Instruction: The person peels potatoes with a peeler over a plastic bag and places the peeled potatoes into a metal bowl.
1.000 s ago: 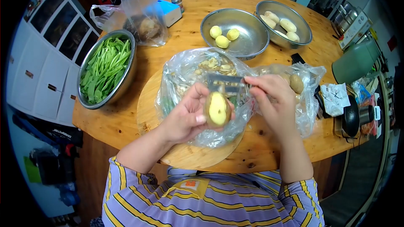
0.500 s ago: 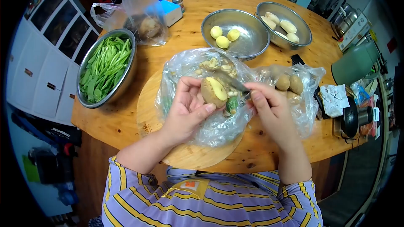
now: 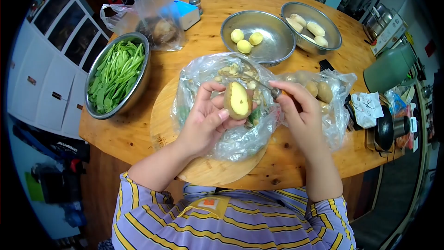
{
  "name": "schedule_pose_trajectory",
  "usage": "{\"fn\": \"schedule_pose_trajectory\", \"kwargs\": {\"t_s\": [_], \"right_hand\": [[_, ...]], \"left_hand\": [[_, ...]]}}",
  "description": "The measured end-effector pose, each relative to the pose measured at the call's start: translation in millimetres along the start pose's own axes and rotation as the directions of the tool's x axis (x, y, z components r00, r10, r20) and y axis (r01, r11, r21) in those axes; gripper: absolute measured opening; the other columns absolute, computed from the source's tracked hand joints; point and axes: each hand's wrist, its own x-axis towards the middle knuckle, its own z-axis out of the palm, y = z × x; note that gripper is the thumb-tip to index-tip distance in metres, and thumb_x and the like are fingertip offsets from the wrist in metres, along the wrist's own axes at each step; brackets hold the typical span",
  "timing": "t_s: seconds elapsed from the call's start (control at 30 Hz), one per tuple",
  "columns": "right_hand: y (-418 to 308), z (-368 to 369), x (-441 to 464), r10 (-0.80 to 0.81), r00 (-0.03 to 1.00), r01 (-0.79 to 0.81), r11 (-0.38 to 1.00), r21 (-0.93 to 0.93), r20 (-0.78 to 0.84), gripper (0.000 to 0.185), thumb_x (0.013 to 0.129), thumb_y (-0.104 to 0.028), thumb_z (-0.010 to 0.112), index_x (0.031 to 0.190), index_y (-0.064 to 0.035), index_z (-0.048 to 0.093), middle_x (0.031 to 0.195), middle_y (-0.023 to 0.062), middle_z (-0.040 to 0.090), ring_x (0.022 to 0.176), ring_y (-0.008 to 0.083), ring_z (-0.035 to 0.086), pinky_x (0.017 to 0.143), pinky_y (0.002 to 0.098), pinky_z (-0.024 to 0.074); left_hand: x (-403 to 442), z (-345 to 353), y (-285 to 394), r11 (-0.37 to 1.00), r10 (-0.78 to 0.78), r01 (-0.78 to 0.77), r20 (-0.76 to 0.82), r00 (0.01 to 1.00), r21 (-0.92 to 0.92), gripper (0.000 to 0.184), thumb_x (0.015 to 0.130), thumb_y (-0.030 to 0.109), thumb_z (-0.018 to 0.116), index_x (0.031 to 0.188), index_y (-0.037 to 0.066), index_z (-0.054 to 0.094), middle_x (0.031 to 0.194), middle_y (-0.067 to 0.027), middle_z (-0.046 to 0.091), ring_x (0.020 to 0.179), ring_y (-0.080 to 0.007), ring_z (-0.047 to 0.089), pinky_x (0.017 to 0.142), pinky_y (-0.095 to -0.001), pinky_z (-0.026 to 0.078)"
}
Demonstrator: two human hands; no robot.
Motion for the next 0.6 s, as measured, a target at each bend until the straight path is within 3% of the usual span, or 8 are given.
{"fn": "schedule_pose_trajectory", "kwargs": {"t_s": [0.1,0.13,0.23,0.43,0.53,0.6], "right_hand": [[-8,-4,1,-0.345,0.938,0.334,0.873,-0.354,0.035,0.030,0.085,-0.019,0.079,0.115,-0.0200,0.076,0.089,0.0012,0.069,0.079,0.0197,0.062,0.072,0.0338,0.0415],[-9,-1,0,-0.385,0.923,0.359,0.846,-0.395,0.013,0.035,0.080,-0.022,0.082,0.115,-0.0217,0.077,0.090,-0.0017,0.068,0.079,0.0206,0.062,0.073,0.0355,0.0387],[-14,1,-1,-0.472,0.881,0.429,0.767,-0.478,0.033,0.034,0.079,-0.023,0.083,0.113,-0.0236,0.077,0.091,-0.0022,0.067,0.079,0.0199,0.061,0.073,0.0352,0.0387],[-12,-3,1,-0.468,0.884,0.394,0.756,-0.523,-0.010,0.032,0.080,-0.021,0.082,0.111,-0.0230,0.078,0.091,-0.0016,0.068,0.080,0.0199,0.062,0.075,0.0357,0.0393],[11,-8,10,-0.335,0.936,0.253,0.852,-0.458,-0.107,0.029,0.081,-0.020,0.081,0.110,-0.0216,0.079,0.089,-0.0006,0.068,0.081,0.0195,0.062,0.076,0.0359,0.0403],[9,-6,9,-0.356,0.928,0.285,0.866,-0.412,-0.107,0.027,0.082,-0.019,0.080,0.109,-0.0210,0.079,0.087,0.0000,0.068,0.080,0.0193,0.062,0.076,0.0360,0.0406]], "left_hand": [[-1,-8,-1,0.995,-0.017,0.019,0.018,1.000,-0.099,0.050,0.098,0.009,0.066,0.135,0.017,0.032,0.135,-0.0151,0.058,0.126,-0.0293,0.061,0.103,-0.0437,0.056],[-2,-12,-5,0.995,-0.014,0.016,0.019,1.000,-0.100,0.050,0.098,0.008,0.066,0.135,0.017,0.032,0.134,-0.0142,0.058,0.126,-0.0290,0.061,0.103,-0.0436,0.056],[-4,-8,-6,0.998,0.000,-0.001,-0.006,1.000,-0.059,0.050,0.098,0.007,0.066,0.135,0.017,0.033,0.132,-0.0125,0.059,0.124,-0.0279,0.062,0.103,-0.0428,0.057],[-1,-11,-7,0.999,0.021,-0.018,0.064,0.998,-0.048,0.047,0.098,0.010,0.066,0.132,0.017,0.035,0.134,-0.0151,0.058,0.124,-0.0295,0.063,0.101,-0.0412,0.057],[-1,-7,-6,1.000,0.003,-0.002,0.044,0.999,-0.030,0.051,0.095,0.019,0.071,0.131,0.020,0.036,0.137,-0.0175,0.057,0.122,-0.0315,0.064,0.095,-0.0366,0.061],[-1,-5,-4,0.999,-0.007,0.008,0.023,1.000,-0.038,0.050,0.095,0.019,0.071,0.130,0.020,0.036,0.137,-0.0169,0.057,0.122,-0.0311,0.064,0.095,-0.0364,0.061]]}}
